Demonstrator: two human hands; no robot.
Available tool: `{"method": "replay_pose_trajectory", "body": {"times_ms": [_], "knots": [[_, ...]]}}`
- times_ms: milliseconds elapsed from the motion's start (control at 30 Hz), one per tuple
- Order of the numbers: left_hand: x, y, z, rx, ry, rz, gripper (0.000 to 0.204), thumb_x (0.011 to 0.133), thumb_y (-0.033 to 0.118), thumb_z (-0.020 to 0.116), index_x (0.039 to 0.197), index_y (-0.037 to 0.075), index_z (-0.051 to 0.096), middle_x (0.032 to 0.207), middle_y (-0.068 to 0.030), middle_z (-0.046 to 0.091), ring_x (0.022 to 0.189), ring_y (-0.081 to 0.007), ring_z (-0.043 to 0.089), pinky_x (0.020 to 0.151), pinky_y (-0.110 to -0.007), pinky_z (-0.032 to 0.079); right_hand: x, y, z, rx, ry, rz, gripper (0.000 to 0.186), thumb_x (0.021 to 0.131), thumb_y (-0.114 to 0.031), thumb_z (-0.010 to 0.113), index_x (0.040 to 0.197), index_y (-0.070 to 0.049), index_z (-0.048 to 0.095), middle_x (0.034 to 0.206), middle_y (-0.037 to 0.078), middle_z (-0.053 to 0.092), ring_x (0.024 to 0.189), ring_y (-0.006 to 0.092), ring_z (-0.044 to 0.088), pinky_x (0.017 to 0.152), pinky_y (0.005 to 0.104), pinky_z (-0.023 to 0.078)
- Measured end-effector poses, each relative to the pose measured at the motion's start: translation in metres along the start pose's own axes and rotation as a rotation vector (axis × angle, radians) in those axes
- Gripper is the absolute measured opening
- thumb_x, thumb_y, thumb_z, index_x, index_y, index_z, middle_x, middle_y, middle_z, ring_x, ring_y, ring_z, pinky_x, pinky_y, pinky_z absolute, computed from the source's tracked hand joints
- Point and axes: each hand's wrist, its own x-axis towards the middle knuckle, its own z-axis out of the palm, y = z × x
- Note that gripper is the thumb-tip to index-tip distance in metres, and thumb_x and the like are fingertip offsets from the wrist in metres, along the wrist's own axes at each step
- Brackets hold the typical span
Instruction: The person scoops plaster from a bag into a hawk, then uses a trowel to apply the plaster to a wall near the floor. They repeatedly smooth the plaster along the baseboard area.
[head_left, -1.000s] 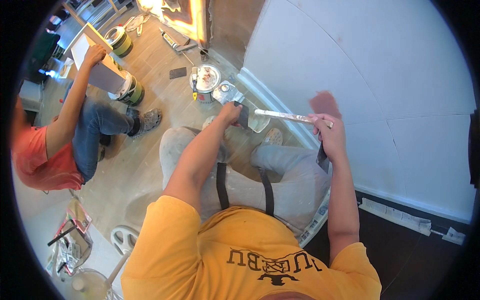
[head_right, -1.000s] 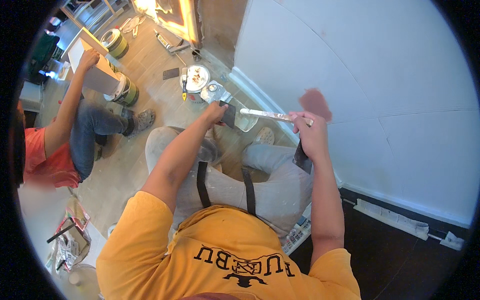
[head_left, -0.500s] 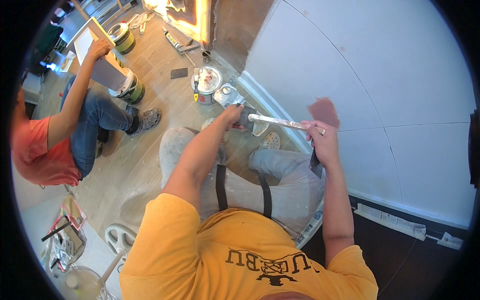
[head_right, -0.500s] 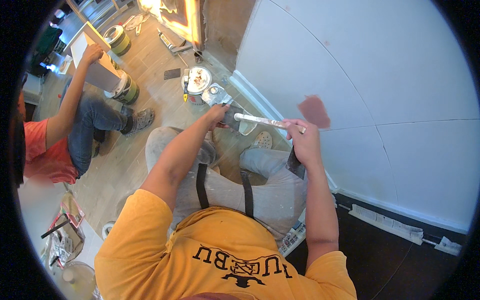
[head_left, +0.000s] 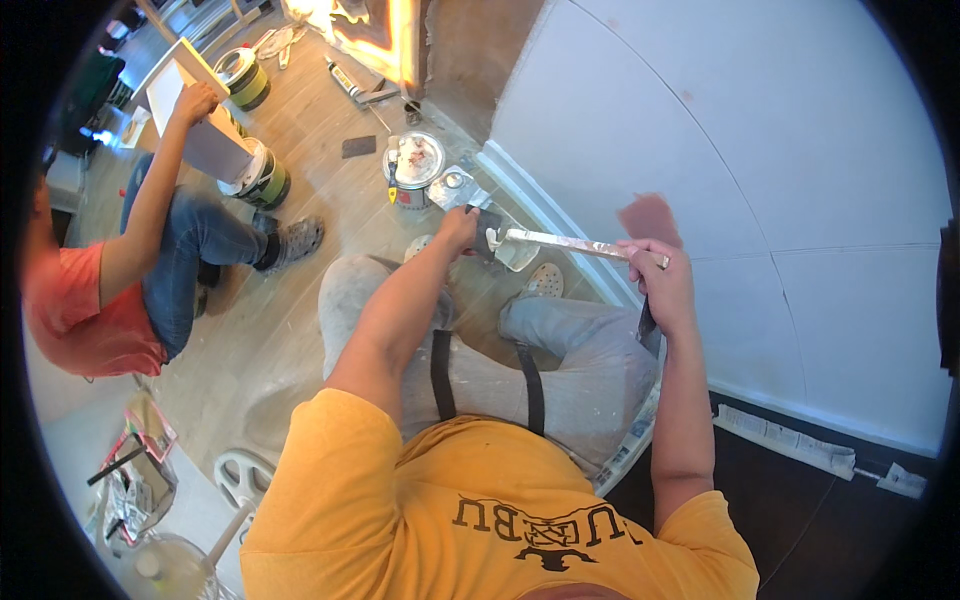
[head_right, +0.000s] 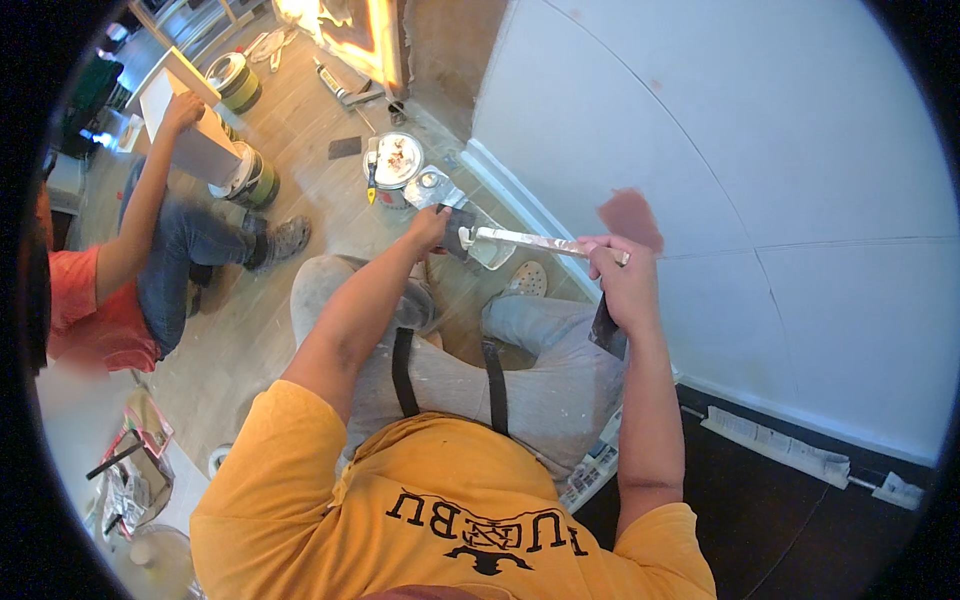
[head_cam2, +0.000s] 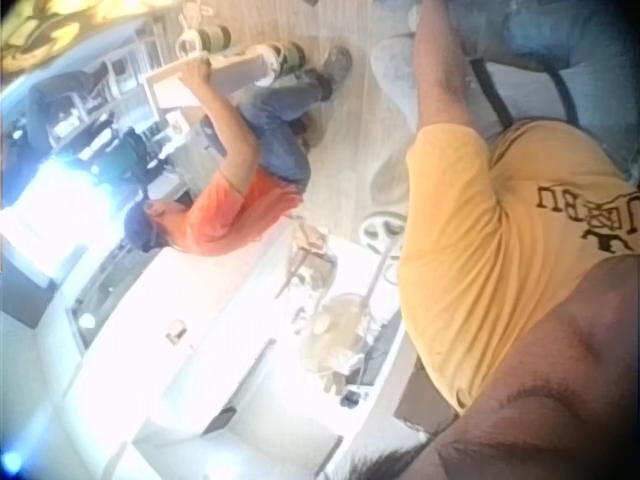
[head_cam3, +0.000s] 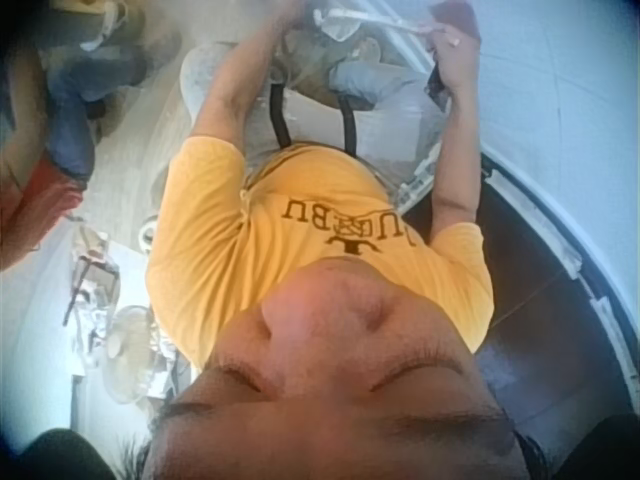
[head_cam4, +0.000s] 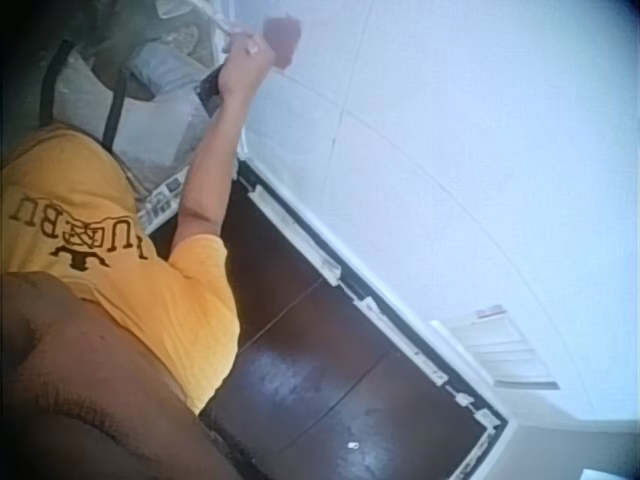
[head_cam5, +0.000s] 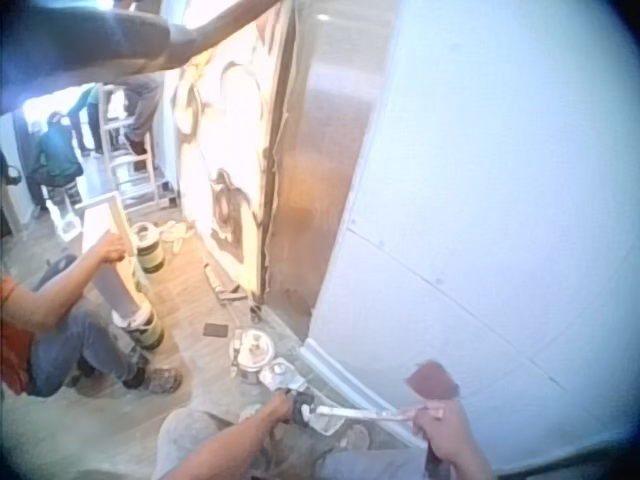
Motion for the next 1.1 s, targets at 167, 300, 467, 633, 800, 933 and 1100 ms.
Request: {"method": "replay_pose_trajectory", "body": {"times_ms": [167,300,467,633,800,933,1100], "knots": [[-0.024,0.024,-0.008,-0.073,0.008,-0.117,0.035,0.103,0.039,0.051,0.123,0.011,0.057,0.106,-0.0052,0.063,0.090,-0.0221,0.064,0.054,-0.037,0.056,0.022,0.039,0.011,-0.019,0.039,0.041,0.024,0.089,-0.021,0.064,0.097,-0.002,0.077,0.066,0.001,0.062,0.058,0.0092,0.051,0.056,0.0285,0.040],[-0.024,0.030,-0.025,-0.284,-0.116,-0.202,0.028,0.103,0.042,0.054,0.105,0.014,0.060,0.089,-0.0011,0.065,0.073,-0.0127,0.063,0.047,-0.027,0.048,0.067,0.097,0.069,-0.087,0.038,0.103,0.032,0.086,-0.029,0.067,0.094,0.000,0.076,0.079,0.016,0.073,0.073,0.0268,0.068,0.073,0.0393,0.052],[-0.063,0.071,-0.022,-0.547,-0.273,-0.147,0.025,0.103,0.037,0.056,0.107,0.013,0.061,0.084,-0.0009,0.066,0.058,-0.0109,0.058,0.041,-0.022,0.043,0.101,0.151,0.116,-0.202,0.040,0.243,0.062,0.087,-0.048,0.069,0.123,0.002,0.064,0.119,0.023,0.067,0.103,0.0343,0.068,0.089,0.0426,0.053],[-0.118,0.106,-0.029,-0.649,-0.374,0.027,0.024,0.104,0.033,0.055,0.111,0.011,0.060,0.089,-0.0024,0.068,0.061,-0.0111,0.061,0.042,-0.021,0.043,0.071,0.122,0.067,0.348,-0.126,0.387,0.068,0.089,-0.044,0.072,0.136,0.001,0.052,0.134,0.018,0.059,0.117,0.0289,0.062,0.100,0.0409,0.050],[-0.186,0.143,-0.022,-0.639,-0.414,0.337,0.023,0.103,0.027,0.054,0.118,0.010,0.059,0.100,-0.0045,0.070,0.068,-0.0148,0.067,0.048,-0.024,0.049,0.003,0.102,0.021,1.059,-0.367,0.139,0.041,0.092,-0.015,0.072,0.128,-0.004,0.057,0.122,0.010,0.065,0.113,0.0228,0.064,0.101,0.0383,0.050],[-0.263,0.174,-0.014,-0.392,-0.358,0.616,0.039,0.100,0.018,0.057,0.135,0.002,0.050,0.115,-0.0126,0.067,0.096,-0.0238,0.070,0.077,-0.036,0.060,-0.052,0.070,0.025,1.368,-0.255,0.146,0.037,0.094,-0.014,0.067,0.128,-0.001,0.057,0.121,0.010,0.066,0.110,0.0224,0.066,0.101,0.0407,0.051],[-0.325,0.188,-0.008,-0.028,-0.215,0.979,0.032,0.095,0.002,0.059,0.127,-0.001,0.063,0.115,-0.0159,0.070,0.113,-0.0239,0.067,0.083,-0.031,0.055,-0.097,0.014,0.043,1.703,-0.325,0.176,0.034,0.098,-0.019,0.060,0.127,0.000,0.057,0.118,0.010,0.067,0.111,0.0221,0.066,0.100,0.0386,0.052]]}}
